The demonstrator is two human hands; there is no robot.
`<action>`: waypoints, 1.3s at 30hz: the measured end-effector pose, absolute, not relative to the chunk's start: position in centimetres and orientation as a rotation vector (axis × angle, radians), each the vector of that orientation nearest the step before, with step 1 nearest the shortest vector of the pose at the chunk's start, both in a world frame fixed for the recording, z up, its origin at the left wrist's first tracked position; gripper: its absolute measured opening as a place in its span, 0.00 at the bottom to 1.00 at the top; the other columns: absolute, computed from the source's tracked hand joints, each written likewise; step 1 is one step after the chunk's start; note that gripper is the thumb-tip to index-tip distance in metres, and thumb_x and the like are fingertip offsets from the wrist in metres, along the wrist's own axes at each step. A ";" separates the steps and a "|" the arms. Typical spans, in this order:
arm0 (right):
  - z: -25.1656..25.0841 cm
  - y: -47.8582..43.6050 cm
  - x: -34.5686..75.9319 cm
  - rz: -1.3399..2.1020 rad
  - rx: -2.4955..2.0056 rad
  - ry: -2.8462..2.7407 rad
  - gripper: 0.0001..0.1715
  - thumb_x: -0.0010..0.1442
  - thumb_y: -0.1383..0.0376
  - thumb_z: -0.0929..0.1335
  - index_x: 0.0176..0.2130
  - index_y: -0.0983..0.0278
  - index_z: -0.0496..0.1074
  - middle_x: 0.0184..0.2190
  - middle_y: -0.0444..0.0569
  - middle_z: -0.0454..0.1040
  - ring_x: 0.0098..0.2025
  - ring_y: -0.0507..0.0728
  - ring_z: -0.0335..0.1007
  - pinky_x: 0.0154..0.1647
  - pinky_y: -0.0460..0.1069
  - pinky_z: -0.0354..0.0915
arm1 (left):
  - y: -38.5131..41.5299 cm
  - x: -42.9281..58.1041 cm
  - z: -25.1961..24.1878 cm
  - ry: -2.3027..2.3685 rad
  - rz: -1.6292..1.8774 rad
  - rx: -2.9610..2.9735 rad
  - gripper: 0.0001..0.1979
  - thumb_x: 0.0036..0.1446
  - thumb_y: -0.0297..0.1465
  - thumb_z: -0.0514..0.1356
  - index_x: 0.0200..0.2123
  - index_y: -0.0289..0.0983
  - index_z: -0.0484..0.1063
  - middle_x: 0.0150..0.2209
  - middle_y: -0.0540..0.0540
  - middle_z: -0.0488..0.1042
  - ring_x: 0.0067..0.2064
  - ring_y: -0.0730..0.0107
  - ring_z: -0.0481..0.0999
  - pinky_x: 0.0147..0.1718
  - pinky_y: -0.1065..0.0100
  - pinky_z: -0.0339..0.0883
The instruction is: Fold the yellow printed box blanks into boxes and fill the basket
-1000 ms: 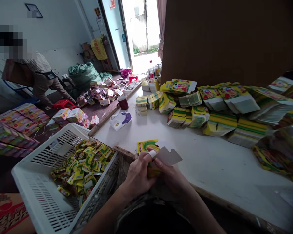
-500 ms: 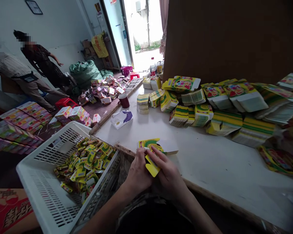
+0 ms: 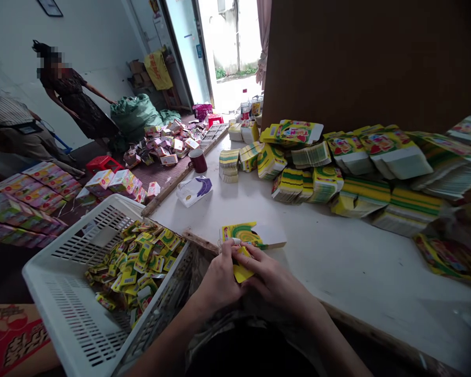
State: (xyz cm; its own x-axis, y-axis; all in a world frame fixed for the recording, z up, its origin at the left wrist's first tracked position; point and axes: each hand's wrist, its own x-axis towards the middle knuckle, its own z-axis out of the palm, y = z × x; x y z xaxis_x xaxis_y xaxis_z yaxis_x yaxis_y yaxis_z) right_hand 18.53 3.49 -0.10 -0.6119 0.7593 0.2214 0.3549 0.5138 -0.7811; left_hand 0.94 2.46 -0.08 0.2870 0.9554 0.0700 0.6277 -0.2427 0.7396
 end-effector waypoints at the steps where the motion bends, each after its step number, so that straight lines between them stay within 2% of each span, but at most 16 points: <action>1: -0.3 3.5 18.5 0.947 -0.905 -2.174 0.34 0.58 0.76 0.66 0.62 0.59 0.65 0.63 0.58 0.63 0.63 0.63 0.61 0.61 0.58 0.63 | 2.5 1.0 0.0 1.416 0.714 1.972 0.37 0.46 0.31 0.64 0.56 0.38 0.47 0.52 0.34 0.70 0.53 0.50 0.73 0.51 0.52 0.69; 3: -0.8 3.4 18.4 0.905 -0.920 -2.084 0.26 0.58 0.74 0.66 0.55 0.59 0.73 0.56 0.57 0.69 0.58 0.62 0.68 0.57 0.57 0.67 | 2.5 1.1 0.2 1.438 0.741 1.998 0.36 0.46 0.30 0.64 0.55 0.36 0.48 0.53 0.32 0.67 0.55 0.51 0.71 0.53 0.51 0.68; 6: -1.8 3.3 18.3 0.847 -1.001 -1.929 0.20 0.60 0.71 0.67 0.51 0.59 0.75 0.49 0.55 0.73 0.51 0.61 0.73 0.51 0.57 0.71 | 2.6 0.8 0.7 1.492 0.744 2.050 0.31 0.48 0.31 0.64 0.53 0.36 0.54 0.52 0.33 0.67 0.55 0.51 0.70 0.53 0.50 0.67; 9: -2.4 3.3 18.3 0.830 -1.036 -1.880 0.21 0.61 0.67 0.67 0.54 0.57 0.73 0.54 0.56 0.71 0.55 0.63 0.70 0.54 0.59 0.68 | 2.6 0.5 1.1 1.549 0.704 2.056 0.28 0.48 0.34 0.65 0.51 0.38 0.58 0.49 0.37 0.71 0.52 0.50 0.73 0.51 0.50 0.68; 12: -1.8 3.5 18.7 0.853 -0.989 -1.922 0.18 0.61 0.66 0.68 0.52 0.58 0.75 0.60 0.56 0.65 0.61 0.65 0.63 0.59 0.60 0.65 | 2.5 0.4 1.3 1.554 0.705 2.006 0.31 0.47 0.36 0.66 0.52 0.39 0.58 0.49 0.39 0.74 0.51 0.51 0.75 0.50 0.51 0.69; 16: 0.4 3.6 19.9 0.973 -0.949 -1.978 0.10 0.63 0.65 0.67 0.43 0.59 0.78 0.54 0.53 0.70 0.53 0.61 0.71 0.54 0.55 0.67 | 2.4 0.6 1.6 1.499 0.693 1.946 0.33 0.45 0.36 0.68 0.53 0.40 0.57 0.49 0.40 0.75 0.50 0.53 0.76 0.49 0.53 0.70; 19: 1.3 3.5 20.3 1.015 -0.943 -1.982 0.08 0.62 0.64 0.67 0.40 0.59 0.77 0.52 0.52 0.71 0.51 0.60 0.71 0.53 0.54 0.67 | 2.3 0.7 1.8 1.489 0.703 1.968 0.31 0.44 0.36 0.68 0.51 0.41 0.59 0.48 0.41 0.75 0.48 0.53 0.77 0.48 0.54 0.71; 21: 1.2 3.3 20.0 0.995 -0.945 -1.948 0.12 0.61 0.65 0.68 0.46 0.58 0.75 0.54 0.52 0.68 0.55 0.61 0.67 0.57 0.56 0.65 | 2.3 0.8 1.8 1.506 0.742 1.995 0.30 0.44 0.34 0.68 0.50 0.40 0.60 0.48 0.41 0.75 0.48 0.53 0.77 0.48 0.53 0.70; 23: 0.8 3.0 19.2 0.977 -0.952 -1.882 0.20 0.61 0.66 0.67 0.54 0.58 0.69 0.57 0.53 0.65 0.60 0.62 0.62 0.61 0.57 0.61 | 2.2 1.0 1.7 1.524 0.785 2.006 0.30 0.44 0.32 0.67 0.51 0.40 0.60 0.48 0.41 0.75 0.49 0.53 0.76 0.48 0.54 0.70; 25: 0.3 2.6 18.3 0.977 -0.977 -1.806 0.24 0.61 0.67 0.66 0.56 0.58 0.65 0.57 0.53 0.64 0.62 0.61 0.60 0.63 0.58 0.59 | 2.1 1.2 1.6 1.529 0.798 1.991 0.31 0.45 0.31 0.66 0.52 0.40 0.59 0.47 0.42 0.76 0.49 0.54 0.76 0.48 0.55 0.70; 27: -0.1 2.5 17.6 0.984 -1.010 -1.758 0.24 0.61 0.67 0.66 0.57 0.58 0.64 0.57 0.53 0.65 0.62 0.61 0.60 0.64 0.58 0.58 | 2.2 1.2 1.8 1.538 0.760 1.972 0.32 0.46 0.31 0.65 0.54 0.40 0.58 0.47 0.42 0.76 0.48 0.55 0.77 0.48 0.56 0.70; 31: -0.8 3.2 17.2 0.937 -1.044 -1.723 0.38 0.60 0.63 0.69 0.64 0.59 0.52 0.59 0.55 0.63 0.58 0.62 0.65 0.58 0.58 0.64 | 3.0 -0.7 3.1 1.637 0.620 2.086 0.28 0.49 0.31 0.65 0.54 0.40 0.63 0.48 0.42 0.75 0.48 0.56 0.76 0.48 0.58 0.69; 33: -0.9 4.2 17.2 0.809 -1.109 -1.757 0.35 0.60 0.62 0.70 0.63 0.59 0.55 0.57 0.56 0.64 0.56 0.62 0.66 0.57 0.58 0.66 | 3.6 -2.8 3.8 1.821 0.490 2.164 0.20 0.53 0.32 0.63 0.50 0.40 0.69 0.48 0.41 0.74 0.48 0.54 0.75 0.48 0.56 0.68; 35: -0.9 5.5 17.1 0.635 -1.237 -1.897 0.30 0.61 0.64 0.69 0.60 0.61 0.61 0.55 0.56 0.68 0.57 0.63 0.65 0.57 0.58 0.64 | 4.1 -5.1 4.2 2.083 0.272 2.191 0.16 0.53 0.34 0.64 0.45 0.37 0.73 0.48 0.38 0.73 0.50 0.48 0.74 0.50 0.52 0.66; 37: -1.0 6.9 16.8 0.512 -1.360 -2.064 0.27 0.59 0.68 0.70 0.57 0.63 0.66 0.51 0.56 0.71 0.54 0.64 0.66 0.55 0.58 0.65 | 4.3 -6.8 4.2 2.290 0.149 2.159 0.19 0.52 0.38 0.65 0.45 0.33 0.74 0.50 0.33 0.72 0.52 0.42 0.71 0.51 0.48 0.64; 39: -1.4 8.1 16.3 0.467 -1.426 -2.173 0.22 0.56 0.71 0.71 0.51 0.65 0.71 0.46 0.56 0.75 0.48 0.65 0.69 0.51 0.58 0.67 | 4.4 -7.6 3.8 2.321 0.159 2.144 0.24 0.54 0.42 0.64 0.48 0.31 0.73 0.51 0.32 0.72 0.54 0.42 0.71 0.51 0.49 0.64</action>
